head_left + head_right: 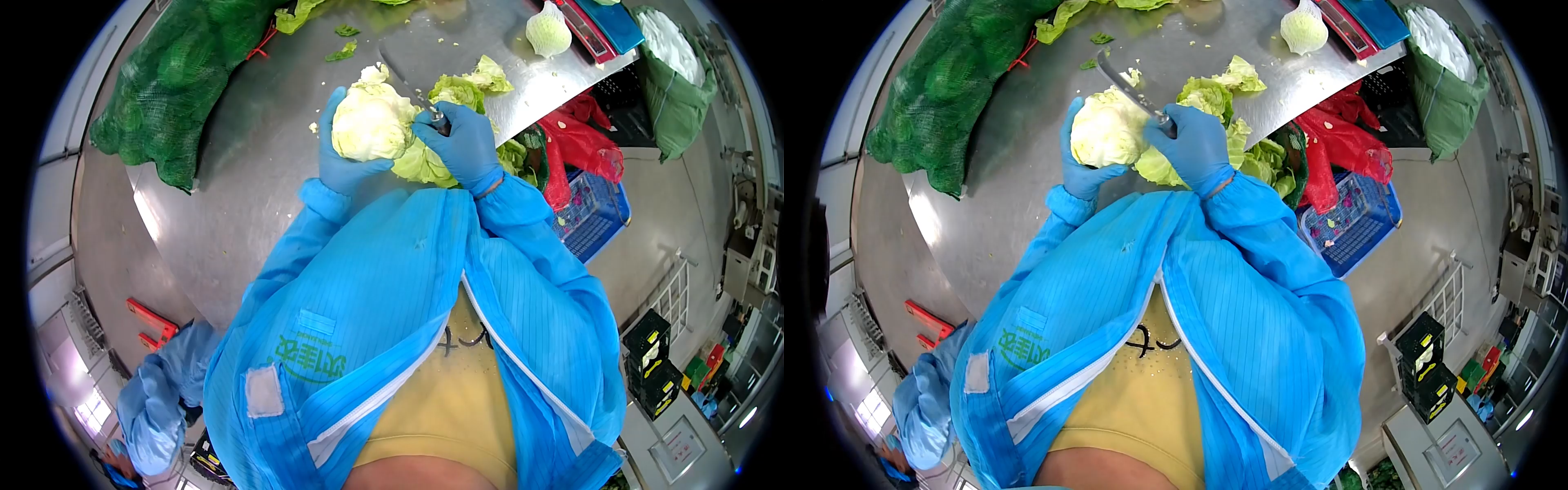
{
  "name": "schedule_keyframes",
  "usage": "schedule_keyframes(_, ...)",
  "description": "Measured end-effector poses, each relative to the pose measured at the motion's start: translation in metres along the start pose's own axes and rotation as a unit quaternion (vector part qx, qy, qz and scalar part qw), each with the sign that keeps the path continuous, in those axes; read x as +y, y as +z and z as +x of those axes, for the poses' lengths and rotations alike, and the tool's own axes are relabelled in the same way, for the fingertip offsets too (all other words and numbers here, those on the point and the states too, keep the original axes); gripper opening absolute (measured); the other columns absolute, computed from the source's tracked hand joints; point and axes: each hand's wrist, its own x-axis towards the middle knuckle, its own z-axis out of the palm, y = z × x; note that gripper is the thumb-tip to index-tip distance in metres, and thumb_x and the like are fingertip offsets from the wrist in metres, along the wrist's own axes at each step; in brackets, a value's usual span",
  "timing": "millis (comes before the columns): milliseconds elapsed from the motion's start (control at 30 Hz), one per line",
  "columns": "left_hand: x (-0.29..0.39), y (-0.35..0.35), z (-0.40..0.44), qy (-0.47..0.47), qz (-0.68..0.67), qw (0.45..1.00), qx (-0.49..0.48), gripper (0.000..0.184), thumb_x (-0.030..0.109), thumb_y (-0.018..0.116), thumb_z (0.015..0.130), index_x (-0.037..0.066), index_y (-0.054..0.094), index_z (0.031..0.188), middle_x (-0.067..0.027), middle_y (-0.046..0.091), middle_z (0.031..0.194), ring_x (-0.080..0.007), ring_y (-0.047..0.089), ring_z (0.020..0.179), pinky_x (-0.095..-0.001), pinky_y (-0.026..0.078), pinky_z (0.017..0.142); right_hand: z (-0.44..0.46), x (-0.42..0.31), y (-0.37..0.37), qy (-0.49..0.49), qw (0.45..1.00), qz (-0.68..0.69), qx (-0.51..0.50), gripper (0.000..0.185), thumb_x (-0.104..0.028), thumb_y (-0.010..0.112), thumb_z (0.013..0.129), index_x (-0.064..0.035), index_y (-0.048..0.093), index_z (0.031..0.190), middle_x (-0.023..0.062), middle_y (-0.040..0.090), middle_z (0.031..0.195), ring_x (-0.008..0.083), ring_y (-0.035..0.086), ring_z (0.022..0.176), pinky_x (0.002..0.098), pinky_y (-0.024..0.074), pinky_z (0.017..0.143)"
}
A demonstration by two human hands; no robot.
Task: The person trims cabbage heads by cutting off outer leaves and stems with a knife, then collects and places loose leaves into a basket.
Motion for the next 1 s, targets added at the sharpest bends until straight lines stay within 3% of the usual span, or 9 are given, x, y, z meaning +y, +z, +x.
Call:
schedule_keyframes(100,-0.001,0.000,0.000,0.011,0.038,0.999,0.008,0.115,0.013,0.090,0.048,0.006,0.022,0.140,-0.0122,0.038,0.135,-0.0253,0.043,0.122,-0.0399,0.042,0.100,-0.001,-0.012,0.002,-0.036,0.997,-0.067,0.017,0.022,-0.025,0.064,0.074,-0.0058,0.055,0.067,0.0106,0.054,0.061,0.0295,0.055,0.057,0.0390,0.0409,0.051)
schedule_keyframes(267,-0.001,-0.004,0.000,0.023,0.063,0.998,0.004,0.114,0.012,0.090,0.049,0.006,0.023,0.140,-0.0117,0.038,0.136,-0.0254,0.043,0.123,-0.0397,0.041,0.100,0.005,-0.002,0.010,-0.053,0.997,-0.048,0.028,0.020,-0.021,0.063,0.072,-0.0068,0.052,0.065,0.0095,0.053,0.060,0.0294,0.055,0.057,0.0401,0.0401,0.051)
schedule_keyframes(533,-0.003,-0.001,-0.002,0.004,-0.020,1.000,0.022,0.109,0.013,0.088,0.053,0.006,0.023,0.141,-0.0135,0.040,0.135,-0.0267,0.045,0.122,-0.0401,0.043,0.099,0.006,-0.007,0.002,-0.091,0.994,-0.028,0.043,0.016,-0.019,0.065,0.069,-0.0076,0.054,0.068,0.0099,0.053,0.061,0.0282,0.054,0.055,0.0374,0.0408,0.050)
schedule_keyframes(600,-0.004,-0.003,0.000,0.003,-0.023,1.000,0.017,0.108,0.012,0.087,0.054,0.006,0.023,0.141,-0.0137,0.040,0.134,-0.0271,0.045,0.121,-0.0402,0.043,0.099,0.007,-0.004,0.000,-0.095,0.993,-0.026,0.072,0.013,-0.016,0.067,0.070,-0.0075,0.059,0.075,0.0052,0.052,0.059,0.0182,0.051,0.051,0.0305,0.0399,0.049)
schedule_keyframes(633,-0.005,-0.005,0.001,0.002,-0.024,1.000,0.013,0.108,0.012,0.087,0.054,0.006,0.023,0.141,-0.0140,0.041,0.134,-0.0274,0.046,0.121,-0.0402,0.043,0.098,0.007,-0.006,0.000,-0.095,0.992,-0.026,0.072,0.013,-0.016,0.067,0.070,-0.0075,0.059,0.075,0.0052,0.052,0.059,0.0182,0.051,0.051,0.0305,0.0399,0.049)
schedule_keyframes(733,-0.005,-0.006,0.002,-0.008,-0.048,0.999,0.004,0.107,0.012,0.087,0.054,0.005,0.024,0.141,-0.0143,0.042,0.133,-0.0274,0.046,0.120,-0.0404,0.043,0.099,0.006,-0.014,-0.003,-0.019,0.983,0.150,0.101,0.020,-0.005,0.069,0.075,-0.0048,0.064,0.093,-0.0034,0.047,0.063,0.0025,0.036,0.058,0.0192,0.0337,0.051)
schedule_keyframes(867,-0.002,-0.003,0.002,-0.017,-0.065,0.998,0.002,0.107,0.012,0.087,0.054,0.005,0.024,0.140,-0.0143,0.042,0.133,-0.0271,0.046,0.120,-0.0405,0.043,0.099,0.007,-0.004,0.002,-0.026,0.982,0.174,0.073,0.020,-0.004,0.068,0.076,-0.0046,0.064,0.095,-0.0011,0.052,0.070,0.0041,0.040,0.056,0.0202,0.0361,0.051)
schedule_keyframes(933,-0.002,-0.002,0.001,-0.010,-0.053,0.999,0.002,0.105,0.012,0.087,0.054,0.004,0.025,0.139,-0.0141,0.042,0.133,-0.0266,0.046,0.120,-0.0404,0.042,0.100,0.010,-0.003,0.004,-0.140,0.975,0.155,0.070,0.019,-0.004,0.068,0.077,-0.0059,0.064,0.096,0.0011,0.057,0.080,0.0066,0.045,0.055,0.0207,0.0392,0.052)
schedule_keyframes(1000,-0.006,-0.004,-0.001,-0.016,-0.046,0.999,0.008,0.104,0.013,0.087,0.054,0.004,0.026,0.139,-0.0139,0.042,0.133,-0.0264,0.046,0.120,-0.0402,0.041,0.100,0.009,-0.005,0.002,-0.164,0.977,0.124,0.062,0.021,-0.003,0.067,0.076,-0.0075,0.065,0.096,0.0018,0.059,0.086,0.0084,0.048,0.056,0.0214,0.0412,0.052)
